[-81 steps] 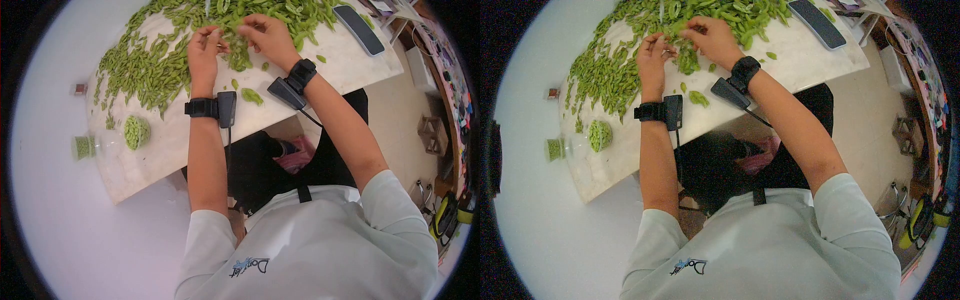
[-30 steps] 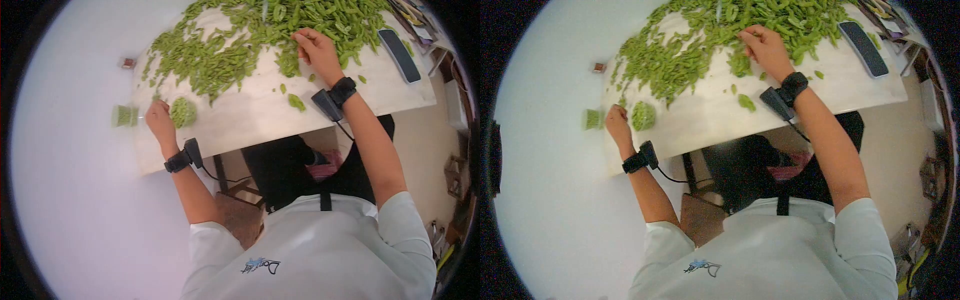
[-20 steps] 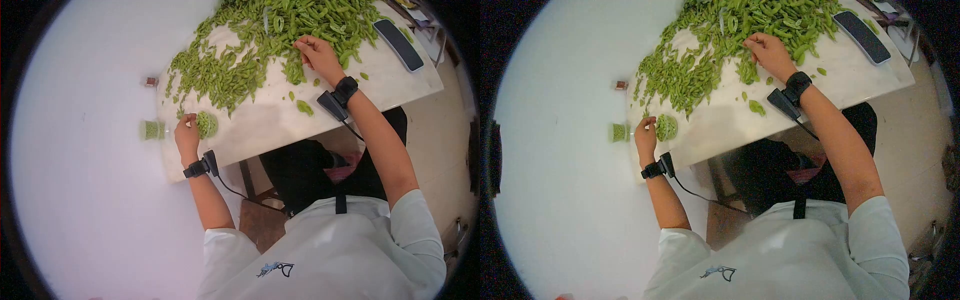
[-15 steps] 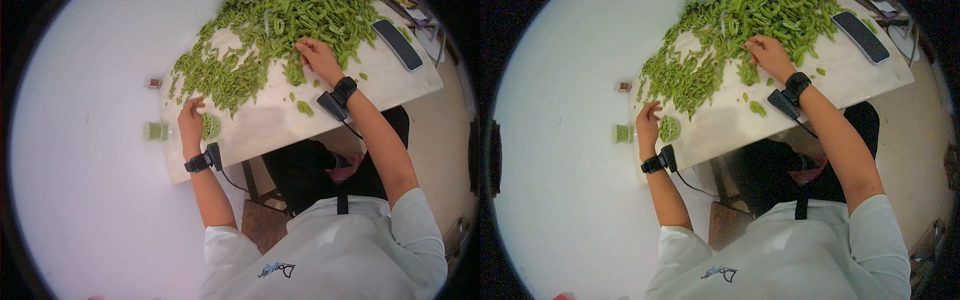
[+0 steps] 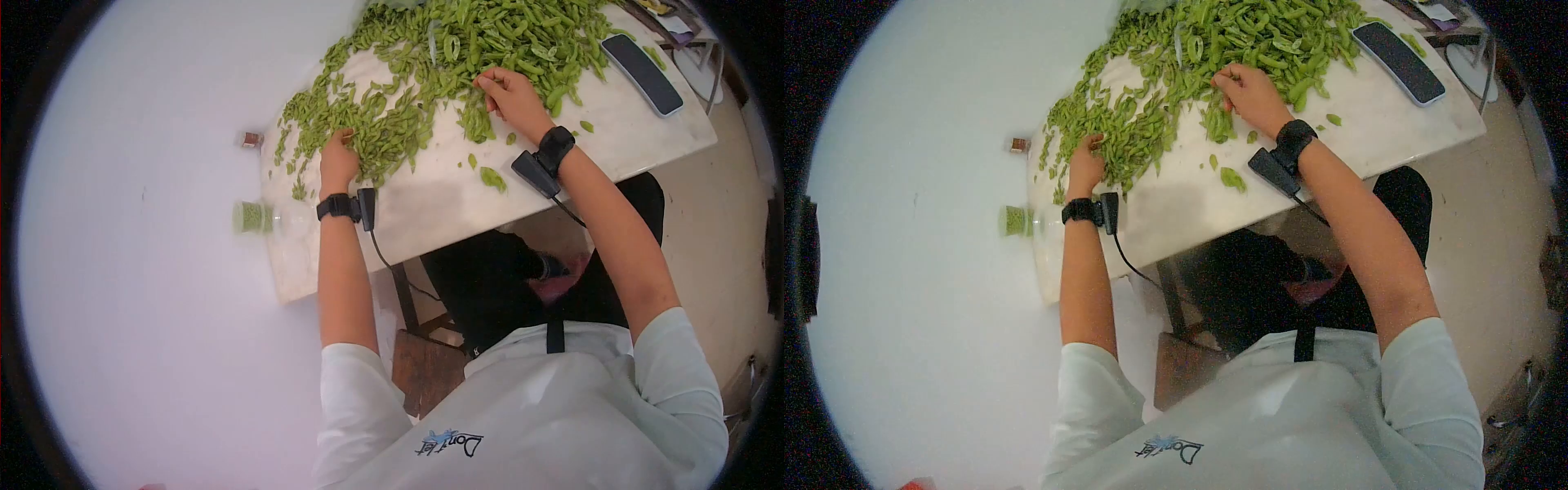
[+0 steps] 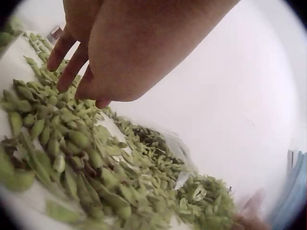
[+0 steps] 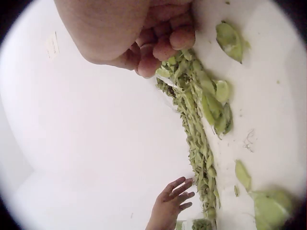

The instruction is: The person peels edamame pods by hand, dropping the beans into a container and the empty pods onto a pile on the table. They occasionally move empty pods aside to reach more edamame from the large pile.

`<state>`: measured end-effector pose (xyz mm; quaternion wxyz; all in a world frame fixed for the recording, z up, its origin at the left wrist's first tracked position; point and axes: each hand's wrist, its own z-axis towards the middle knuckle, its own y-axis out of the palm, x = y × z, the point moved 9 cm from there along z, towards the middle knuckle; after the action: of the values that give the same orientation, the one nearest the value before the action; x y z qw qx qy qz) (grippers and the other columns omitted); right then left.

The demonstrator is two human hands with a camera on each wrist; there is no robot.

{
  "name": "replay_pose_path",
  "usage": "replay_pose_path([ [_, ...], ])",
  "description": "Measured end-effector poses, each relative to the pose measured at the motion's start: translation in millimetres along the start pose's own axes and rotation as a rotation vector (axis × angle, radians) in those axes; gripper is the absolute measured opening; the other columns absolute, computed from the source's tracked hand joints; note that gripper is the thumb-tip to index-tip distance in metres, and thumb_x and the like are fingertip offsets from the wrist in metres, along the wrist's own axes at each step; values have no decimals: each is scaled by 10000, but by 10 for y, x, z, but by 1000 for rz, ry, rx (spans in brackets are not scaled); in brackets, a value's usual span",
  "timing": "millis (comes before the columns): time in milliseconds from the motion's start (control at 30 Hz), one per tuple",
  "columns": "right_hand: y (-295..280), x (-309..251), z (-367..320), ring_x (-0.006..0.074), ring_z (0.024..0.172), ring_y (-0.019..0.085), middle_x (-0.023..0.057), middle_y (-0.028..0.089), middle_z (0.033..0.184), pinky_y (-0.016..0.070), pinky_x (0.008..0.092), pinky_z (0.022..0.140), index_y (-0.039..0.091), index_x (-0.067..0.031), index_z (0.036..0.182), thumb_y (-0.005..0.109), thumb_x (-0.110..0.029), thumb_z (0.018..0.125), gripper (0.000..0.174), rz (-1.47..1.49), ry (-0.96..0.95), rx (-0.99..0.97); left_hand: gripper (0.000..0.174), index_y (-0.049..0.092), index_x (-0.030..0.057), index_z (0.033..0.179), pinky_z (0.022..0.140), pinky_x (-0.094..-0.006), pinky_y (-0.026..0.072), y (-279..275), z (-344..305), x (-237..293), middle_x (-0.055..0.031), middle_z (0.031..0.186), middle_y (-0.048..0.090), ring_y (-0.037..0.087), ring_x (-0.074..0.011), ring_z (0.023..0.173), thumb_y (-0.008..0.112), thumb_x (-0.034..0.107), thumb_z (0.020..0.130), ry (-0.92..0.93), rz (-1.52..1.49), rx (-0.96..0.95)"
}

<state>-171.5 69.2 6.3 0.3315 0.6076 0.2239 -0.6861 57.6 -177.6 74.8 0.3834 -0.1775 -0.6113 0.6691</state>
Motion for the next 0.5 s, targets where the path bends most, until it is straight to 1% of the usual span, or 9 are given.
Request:
replay_pose_path([
  [67, -1, -16, -5, 73, 501, 480, 12, 551, 586, 385, 233, 485, 601, -22, 957, 509, -228, 897, 233, -10, 2, -5, 324, 606, 92, 1085, 780, -367, 472, 132, 124, -183, -131, 1014, 641, 609, -292, 922, 546, 80, 766, 37, 22, -50],
  [100, -1, -18, -16, 73, 503, 483, 13, 553, 588, 387, 232, 486, 601, -21, 957, 510, -229, 897, 235, -6, 9, -8, 317, 607, 85, 1082, 779, -366, 471, 156, 168, -177, -138, 1001, 644, 613, -293, 911, 544, 81, 771, 59, 34, -74],
  [200, -2, -33, -10, 71, 513, 495, 18, 556, 591, 394, 227, 492, 598, -13, 951, 512, -231, 896, 240, -7, 14, -9, 307, 612, 78, 1080, 767, -357, 474, 230, 259, -300, -138, 937, 655, 623, -282, 868, 561, 108, 779, -78, 14, -172],
  [300, 5, -24, -7, 76, 524, 513, 24, 559, 594, 405, 230, 505, 595, -7, 944, 514, -228, 893, 241, 14, 0, -3, 290, 630, 86, 1062, 746, -348, 479, 270, 258, -239, -143, 889, 658, 628, -266, 830, 587, 136, 779, -70, -19, -218],
  [400, -15, -33, -8, 90, 535, 533, 32, 569, 604, 419, 244, 525, 597, -5, 936, 517, -222, 889, 236, 4, -17, 6, 270, 648, 97, 1031, 731, -342, 480, 330, 278, -305, -130, 852, 660, 628, -255, 808, 569, 116, 773, -133, -79, -275],
  [500, -25, -43, -13, 105, 548, 549, 44, 581, 617, 433, 261, 548, 601, -2, 932, 520, -217, 883, 235, -33, -21, 5, 276, 653, 100, 1018, 732, -336, 479, 221, 237, -254, -123, 842, 658, 624, -258, 792, 544, 93, 765, -92, 119, -306],
])
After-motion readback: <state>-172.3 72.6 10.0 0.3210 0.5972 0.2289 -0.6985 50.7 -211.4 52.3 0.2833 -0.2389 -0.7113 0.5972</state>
